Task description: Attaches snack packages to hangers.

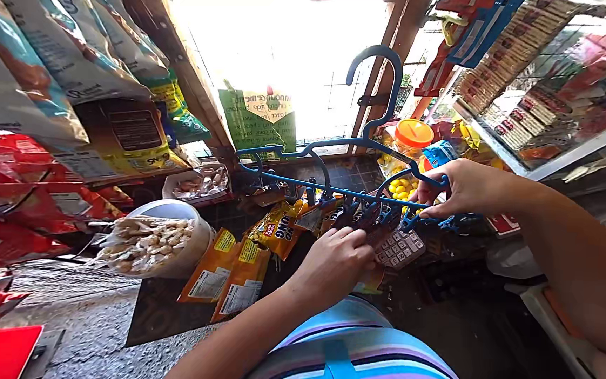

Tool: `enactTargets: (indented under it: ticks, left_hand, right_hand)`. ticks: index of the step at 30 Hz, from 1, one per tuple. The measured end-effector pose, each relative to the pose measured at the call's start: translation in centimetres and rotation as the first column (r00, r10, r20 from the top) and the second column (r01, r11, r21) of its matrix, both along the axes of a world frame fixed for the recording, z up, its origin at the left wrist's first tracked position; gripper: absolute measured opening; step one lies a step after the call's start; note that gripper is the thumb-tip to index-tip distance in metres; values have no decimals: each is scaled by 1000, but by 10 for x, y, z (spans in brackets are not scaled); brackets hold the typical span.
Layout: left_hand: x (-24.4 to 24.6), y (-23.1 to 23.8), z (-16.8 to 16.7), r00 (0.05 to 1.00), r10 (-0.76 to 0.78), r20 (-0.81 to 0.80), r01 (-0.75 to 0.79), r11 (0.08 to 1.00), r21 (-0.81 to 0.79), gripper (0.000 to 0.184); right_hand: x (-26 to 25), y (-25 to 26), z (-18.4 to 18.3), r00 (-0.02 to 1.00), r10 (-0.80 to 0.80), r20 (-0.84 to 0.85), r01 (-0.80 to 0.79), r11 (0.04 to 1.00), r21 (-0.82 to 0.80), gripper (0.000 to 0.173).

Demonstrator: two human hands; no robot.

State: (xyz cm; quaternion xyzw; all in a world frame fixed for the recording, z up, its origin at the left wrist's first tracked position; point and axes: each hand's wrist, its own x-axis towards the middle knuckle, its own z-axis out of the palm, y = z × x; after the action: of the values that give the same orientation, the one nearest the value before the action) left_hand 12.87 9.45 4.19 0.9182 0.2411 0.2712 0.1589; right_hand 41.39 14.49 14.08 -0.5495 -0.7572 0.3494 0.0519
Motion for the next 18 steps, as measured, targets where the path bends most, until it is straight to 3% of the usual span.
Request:
enactTargets:
  ticks: [4, 9, 12, 15, 16, 18]
  left_hand:
    - [-55, -14, 9, 983, 152, 100, -143, 986, -85, 21]
    - [-107, -19, 12, 866, 469, 175, -452, 882, -132, 28]
    - [-115, -22, 10, 793, 583, 179, -565, 813, -143, 28]
    - [-114, -26, 6, 785, 601, 147, -589, 799, -119, 26]
    - [-113, -29, 7, 786, 603, 133, -594, 797, -106, 26]
    - [-112, -35, 10, 779, 618, 104, -615, 786, -64, 26]
  right_hand:
    - [5, 5, -3, 999, -42, 14, 43, 998, -35, 24]
    - [8, -1, 3, 986, -129, 103, 98, 959, 265, 35]
    - [-21, -26, 9, 972, -225, 61, 150, 805, 574, 36]
    - [-77, -48, 0, 995, -101, -27, 79, 560, 825, 25]
    - [-98, -51, -6, 999, -27, -45, 53, 532, 845, 21]
    - [-139, -49, -23, 996, 83, -20, -32, 579, 815, 17]
